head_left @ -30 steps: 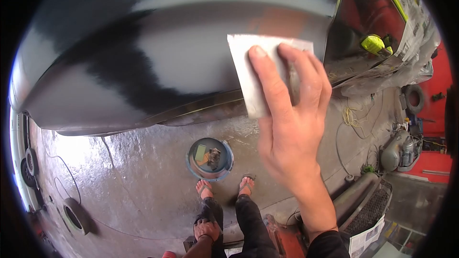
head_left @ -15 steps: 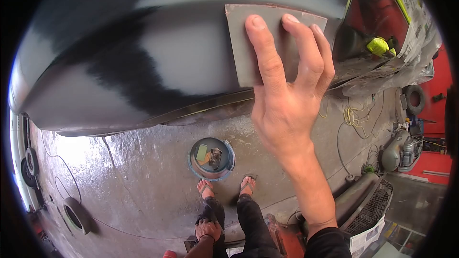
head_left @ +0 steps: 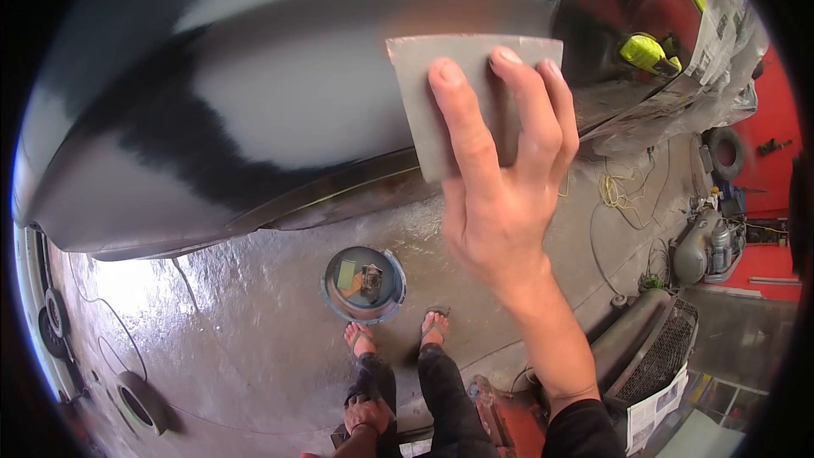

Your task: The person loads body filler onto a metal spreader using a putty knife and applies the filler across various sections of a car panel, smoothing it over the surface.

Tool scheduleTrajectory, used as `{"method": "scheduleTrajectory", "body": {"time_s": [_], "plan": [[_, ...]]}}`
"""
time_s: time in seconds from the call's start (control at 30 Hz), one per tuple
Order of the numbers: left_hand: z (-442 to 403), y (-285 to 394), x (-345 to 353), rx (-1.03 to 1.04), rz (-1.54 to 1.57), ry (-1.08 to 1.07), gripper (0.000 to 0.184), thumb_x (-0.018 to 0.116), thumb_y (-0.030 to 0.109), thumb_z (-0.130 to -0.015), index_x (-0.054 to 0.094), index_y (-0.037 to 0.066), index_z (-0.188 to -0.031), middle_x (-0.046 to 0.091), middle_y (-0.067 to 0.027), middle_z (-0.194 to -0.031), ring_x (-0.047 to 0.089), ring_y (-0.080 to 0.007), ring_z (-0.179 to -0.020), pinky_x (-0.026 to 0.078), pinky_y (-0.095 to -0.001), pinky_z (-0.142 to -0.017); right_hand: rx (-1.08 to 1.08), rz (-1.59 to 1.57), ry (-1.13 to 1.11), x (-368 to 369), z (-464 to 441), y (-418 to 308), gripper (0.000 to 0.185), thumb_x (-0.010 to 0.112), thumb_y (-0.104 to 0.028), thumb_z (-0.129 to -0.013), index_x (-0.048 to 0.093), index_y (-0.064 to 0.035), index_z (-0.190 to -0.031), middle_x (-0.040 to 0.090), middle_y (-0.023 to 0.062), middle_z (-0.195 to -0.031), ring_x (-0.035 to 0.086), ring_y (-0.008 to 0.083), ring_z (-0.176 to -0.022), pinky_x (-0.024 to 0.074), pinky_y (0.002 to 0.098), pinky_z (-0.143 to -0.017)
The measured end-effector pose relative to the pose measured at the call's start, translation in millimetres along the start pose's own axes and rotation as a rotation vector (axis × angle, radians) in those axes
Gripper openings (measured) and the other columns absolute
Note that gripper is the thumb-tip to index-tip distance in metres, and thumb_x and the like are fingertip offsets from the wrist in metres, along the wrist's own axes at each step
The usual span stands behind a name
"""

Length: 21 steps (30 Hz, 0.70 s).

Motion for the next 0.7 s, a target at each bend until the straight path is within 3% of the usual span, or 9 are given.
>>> {"method": "scheduleTrajectory", "body": {"time_s": [0.33,0.47,0.7], "plan": [[0.0,5.2,-5.8,0.016,-0.012,0.066,0.060,0.051,0.050,-0.109,0.086,0.003,-0.120,0.076,-0.0188,-0.139,0.066,-0.0379,-0.138,0.049,-0.0496,-0.118,0.009,0.035,0.022,15.8,-16.6,16.7,0.086,0.081,0.002,-0.077,0.071,-0.0274,-0.157,0.048,0.0097,-0.163,0.041,0.0421,-0.152,0.0387,0.0502,-0.129],[-7.5,2.4,-0.9,0.001,-0.008,0.023,0.060,0.050,0.050,-0.108,0.086,0.004,-0.120,0.073,-0.0159,-0.144,0.063,-0.0338,-0.140,0.046,-0.0488,-0.118,0.022,0.060,0.017,22.2,-17.9,18.1,0.086,0.084,0.002,-0.078,0.071,-0.0293,-0.157,0.049,0.0082,-0.164,0.044,0.0417,-0.151,0.0406,0.0495,-0.128],[-7.8,0.2,2.4,-0.002,0.006,0.027,0.060,0.049,0.050,-0.109,0.086,0.004,-0.123,0.073,-0.0172,-0.144,0.063,-0.0342,-0.140,0.047,-0.0486,-0.118,0.121,0.025,-0.144,9.3,11.1,0.9,0.072,0.074,0.001,-0.087,0.074,-0.0311,-0.152,0.061,0.0075,-0.152,0.056,0.0425,-0.140,0.0514,0.0558,-0.117]]}}
Point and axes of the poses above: each hand's wrist, its own z-axis away from the middle knuckle, its own x-axis out of the palm, y = z × x, the point moved 3 cm from there along -z, towards the middle knuckle
